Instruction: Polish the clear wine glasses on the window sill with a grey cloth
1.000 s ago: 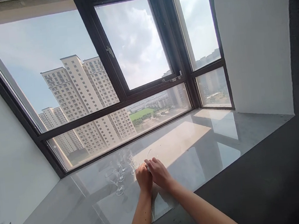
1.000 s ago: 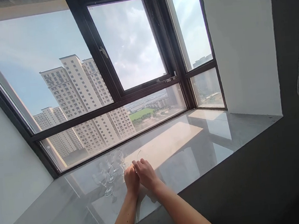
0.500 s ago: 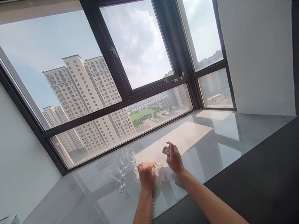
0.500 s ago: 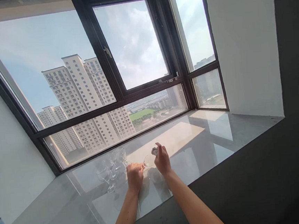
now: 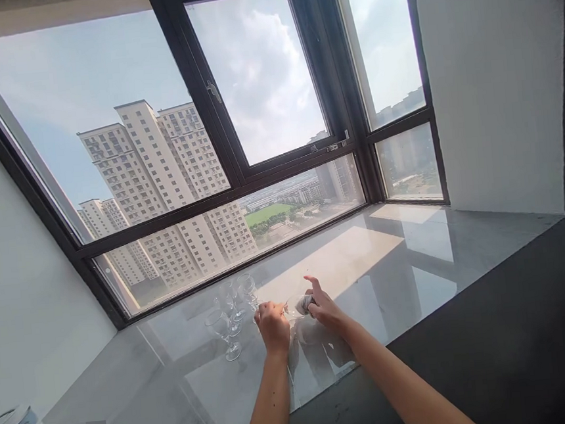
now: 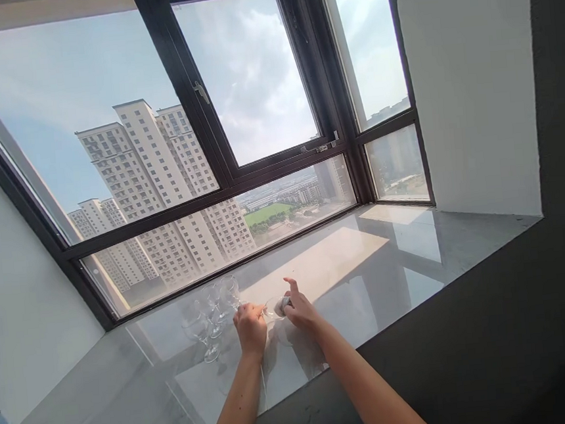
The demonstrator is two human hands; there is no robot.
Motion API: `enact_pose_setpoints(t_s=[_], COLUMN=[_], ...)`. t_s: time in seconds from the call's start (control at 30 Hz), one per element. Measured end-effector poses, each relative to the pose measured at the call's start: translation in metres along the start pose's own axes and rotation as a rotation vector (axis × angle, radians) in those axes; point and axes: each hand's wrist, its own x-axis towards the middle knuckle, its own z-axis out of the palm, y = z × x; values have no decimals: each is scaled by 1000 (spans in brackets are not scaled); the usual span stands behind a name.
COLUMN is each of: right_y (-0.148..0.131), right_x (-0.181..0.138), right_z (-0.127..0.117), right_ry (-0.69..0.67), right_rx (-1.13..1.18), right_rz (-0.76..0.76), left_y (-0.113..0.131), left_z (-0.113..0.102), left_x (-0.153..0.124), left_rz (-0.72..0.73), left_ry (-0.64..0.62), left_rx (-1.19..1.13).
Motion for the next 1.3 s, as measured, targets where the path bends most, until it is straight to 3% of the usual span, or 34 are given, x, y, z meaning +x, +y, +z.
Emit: enact_pose_setpoints(t_s=[0.07, 0.2, 0.3, 0.6, 0.9, 1.0, 1.13, 1.3], right_y=[2, 3, -1, -10, -19, -19, -18, -13], right_x=[1, 4, 4, 1, -7, -6, -1, 3], right_z=[3, 7, 7, -2, 1, 0, -3, -8], right_ry=[63, 336, 428, 257, 122, 138, 298, 629], right_rx=[22, -46, -72, -8, -40, 20, 125, -22], right_rz=[-36, -125, -166, -55, -149, -135, -60, 40], left_y=[0, 0, 0, -3, -2, -4, -2, 10], left_z=[2, 3, 2, 7, 4, 4, 3, 0], left_x=[0, -1, -2, -1, -2, -3, -1, 1], left_rz=[-29, -63, -77, -25, -117, -134, -143, -31], left_ry=[-15, -44, -29, -95, -136, -121, -85, -173], left_rx=[-6, -5, 11, -62, -79, -90, -134, -258])
